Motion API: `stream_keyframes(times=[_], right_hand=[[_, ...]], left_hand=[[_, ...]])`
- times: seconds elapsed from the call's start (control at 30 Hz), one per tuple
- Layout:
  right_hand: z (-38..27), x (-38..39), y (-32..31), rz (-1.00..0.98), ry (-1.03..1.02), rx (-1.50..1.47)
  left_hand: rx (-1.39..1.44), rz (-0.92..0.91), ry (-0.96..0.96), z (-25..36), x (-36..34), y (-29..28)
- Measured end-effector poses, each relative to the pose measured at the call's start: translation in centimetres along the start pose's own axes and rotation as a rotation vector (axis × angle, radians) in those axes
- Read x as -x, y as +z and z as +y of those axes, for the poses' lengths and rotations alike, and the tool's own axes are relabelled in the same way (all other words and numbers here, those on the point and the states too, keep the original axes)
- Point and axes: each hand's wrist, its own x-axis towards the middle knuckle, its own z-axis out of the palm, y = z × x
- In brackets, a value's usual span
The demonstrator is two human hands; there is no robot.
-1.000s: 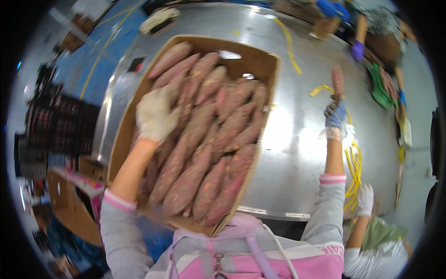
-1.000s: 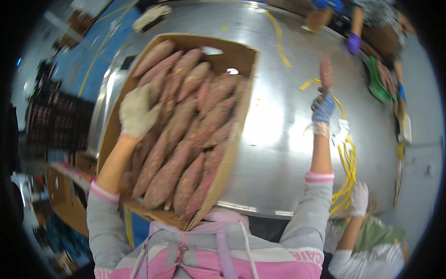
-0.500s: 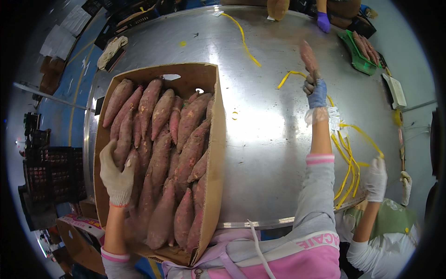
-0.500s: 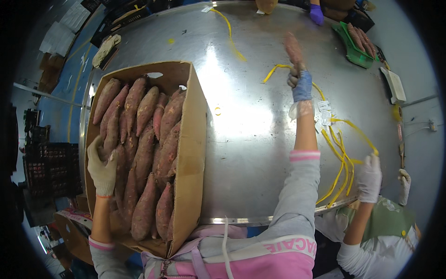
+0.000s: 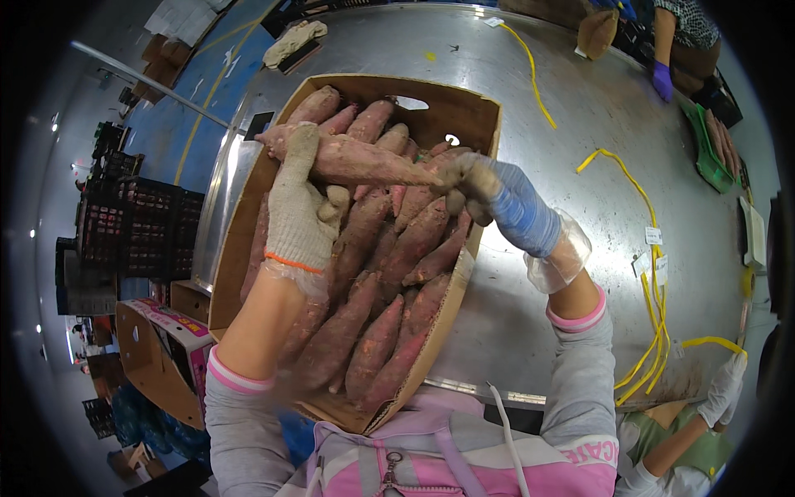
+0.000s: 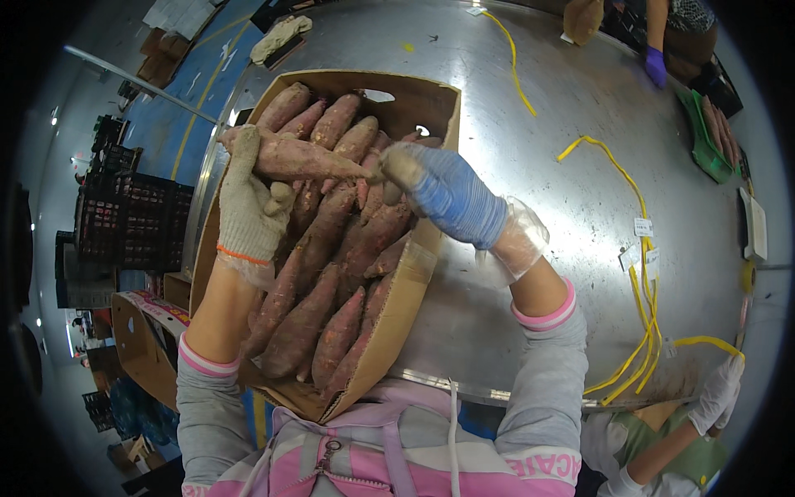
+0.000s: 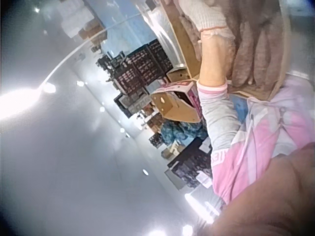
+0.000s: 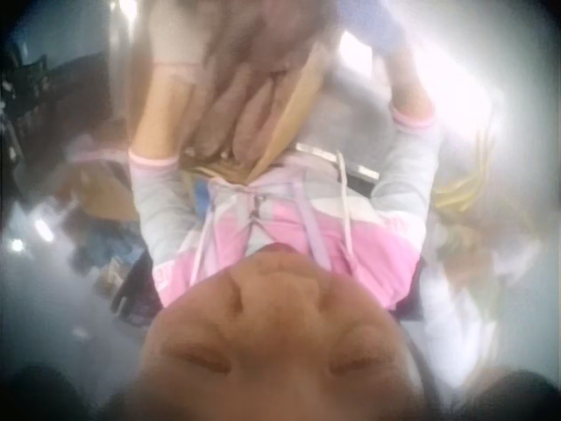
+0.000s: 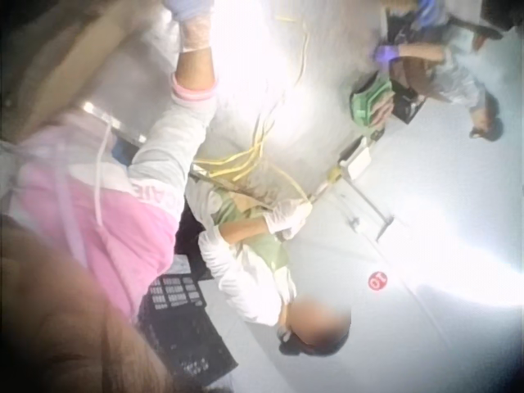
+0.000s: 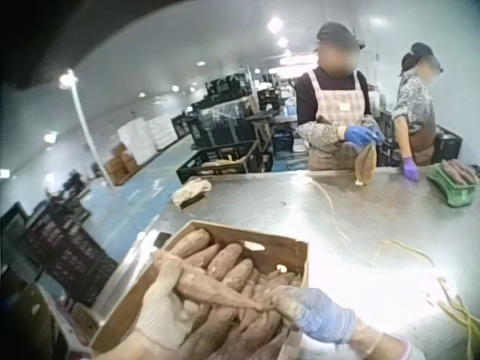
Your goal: The person picks up sweet potatoes from a cardboard box, briefly inspects them, and places them on a metal table. The person repeats this process throughout the clip, handling the potatoes one at a time.
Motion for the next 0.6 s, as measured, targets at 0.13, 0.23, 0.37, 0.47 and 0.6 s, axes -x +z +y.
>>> stream_keyframes(times=[0.13, 0.23, 0.37, 0.47, 0.6], right_hand=[[0.1, -0.7, 1.6, 0.052, -0.151, 0.148], [0.2, -1.3, 2.5, 0.159, -0.271, 0.238], [-0.1, -0.8, 2.6, 0.035, -0.512, 0.344], [-1.5, -0.8, 3.6, -0.060, -0.817, 0.439], [-1.3, -0.7, 3.0, -0.272, -0.683, 0.875]], left_hand=[[0.025, 0.056, 0.030, -0.1, -0.6, -0.9], [0.019, 0.123, -0.029, -0.4, -0.5, -0.8], [0.107, 0.008, -0.166, -1.0, -0.9, -1.9], [0.068, -0.127, -0.338, -1.6, -1.0, -2.2], [-0.203, -0.059, -0.073, -0.2, -1.2, -2.8]])
